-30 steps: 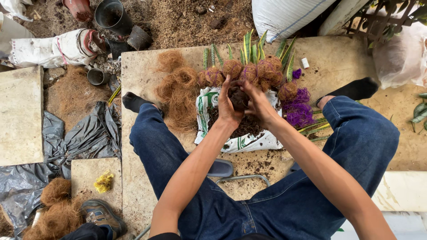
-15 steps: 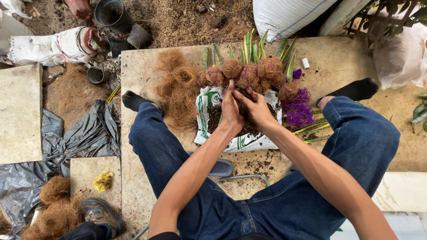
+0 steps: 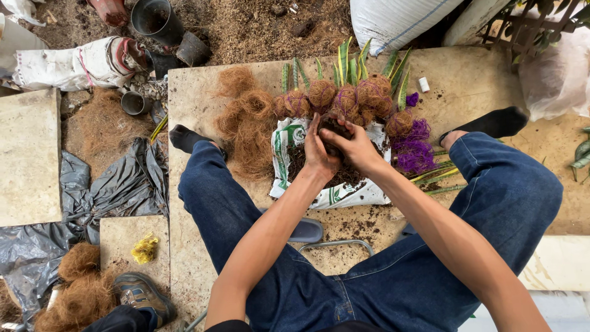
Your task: The person forms a soil ball by hand, inserts a snake plant cutting into the center, and wraps the root ball with coconut coir. The person then secures the coir with purple string to create a hanging plant ball.
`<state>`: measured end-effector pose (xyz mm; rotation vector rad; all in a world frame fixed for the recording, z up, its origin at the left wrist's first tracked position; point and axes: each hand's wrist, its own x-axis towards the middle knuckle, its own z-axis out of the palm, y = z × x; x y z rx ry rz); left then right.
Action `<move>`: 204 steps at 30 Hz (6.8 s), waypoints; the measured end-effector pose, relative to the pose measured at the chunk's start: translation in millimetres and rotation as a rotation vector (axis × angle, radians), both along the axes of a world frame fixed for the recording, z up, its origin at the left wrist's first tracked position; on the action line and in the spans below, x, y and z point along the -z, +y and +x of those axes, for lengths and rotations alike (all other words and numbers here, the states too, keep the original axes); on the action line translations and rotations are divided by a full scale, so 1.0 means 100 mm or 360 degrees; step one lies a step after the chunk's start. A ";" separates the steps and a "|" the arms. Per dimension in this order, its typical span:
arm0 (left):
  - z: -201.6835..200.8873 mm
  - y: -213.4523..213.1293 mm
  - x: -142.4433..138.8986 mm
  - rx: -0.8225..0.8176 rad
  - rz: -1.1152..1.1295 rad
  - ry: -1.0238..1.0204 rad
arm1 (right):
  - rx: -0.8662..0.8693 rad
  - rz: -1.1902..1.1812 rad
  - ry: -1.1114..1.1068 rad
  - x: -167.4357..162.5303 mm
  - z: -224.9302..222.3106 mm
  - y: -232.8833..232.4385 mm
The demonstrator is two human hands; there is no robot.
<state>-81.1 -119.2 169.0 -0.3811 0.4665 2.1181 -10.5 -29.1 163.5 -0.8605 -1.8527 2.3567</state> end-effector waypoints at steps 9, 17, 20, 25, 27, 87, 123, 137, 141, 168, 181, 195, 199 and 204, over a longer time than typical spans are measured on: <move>-0.03 -0.06 -0.08 0.0216 -0.0163 -0.0062 | -0.0012 -0.0405 -0.0103 0.10 0.03 0.14; -0.02 -0.03 -0.02 0.0210 0.0209 0.0221 | 0.0078 -0.0810 -0.0147 0.04 0.00 0.10; -0.03 -0.02 0.03 0.0219 0.0317 0.0247 | 0.0187 -0.0684 -0.0098 -0.02 -0.02 0.05; -0.01 0.01 0.08 0.0229 0.0416 0.0170 | 0.0309 -0.0315 0.0069 -0.04 -0.02 -0.01; -0.03 0.03 0.08 0.0222 0.0374 0.0203 | 0.0348 -0.0365 -0.0001 -0.04 -0.01 -0.02; -0.14 0.01 0.03 0.0049 0.0491 0.0043 | -0.0002 0.0440 0.0293 -0.15 0.03 -0.08; -0.04 -0.04 -0.25 0.0235 0.0337 0.0211 | 0.0021 -0.0949 -0.0232 -0.49 -0.02 0.07; -0.04 0.03 -0.02 0.0253 0.0347 0.0330 | 0.0383 -0.0338 0.0044 0.10 -0.03 0.00; -0.09 0.03 0.01 0.0236 0.0397 0.0331 | 0.0165 -0.0332 0.0017 0.01 -0.02 0.04; -0.16 0.00 -0.23 0.0642 0.0241 0.0547 | -0.0033 -0.0970 -0.0348 -0.67 -0.04 0.21; -0.20 0.00 -0.17 0.0501 0.0257 0.0424 | 0.0195 -0.0073 0.0003 -0.17 -0.05 0.14; -0.10 0.02 -0.04 0.0373 0.0377 0.0352 | 0.0238 -0.0256 -0.0049 -0.30 -0.07 0.06; -0.18 0.02 -0.08 0.0360 0.0468 0.0143 | 0.0107 -0.0067 -0.0137 -0.31 -0.06 0.09; -0.30 -0.01 -0.23 0.0129 0.0698 0.0013 | -0.0204 -0.0463 0.0238 -0.27 -0.05 0.17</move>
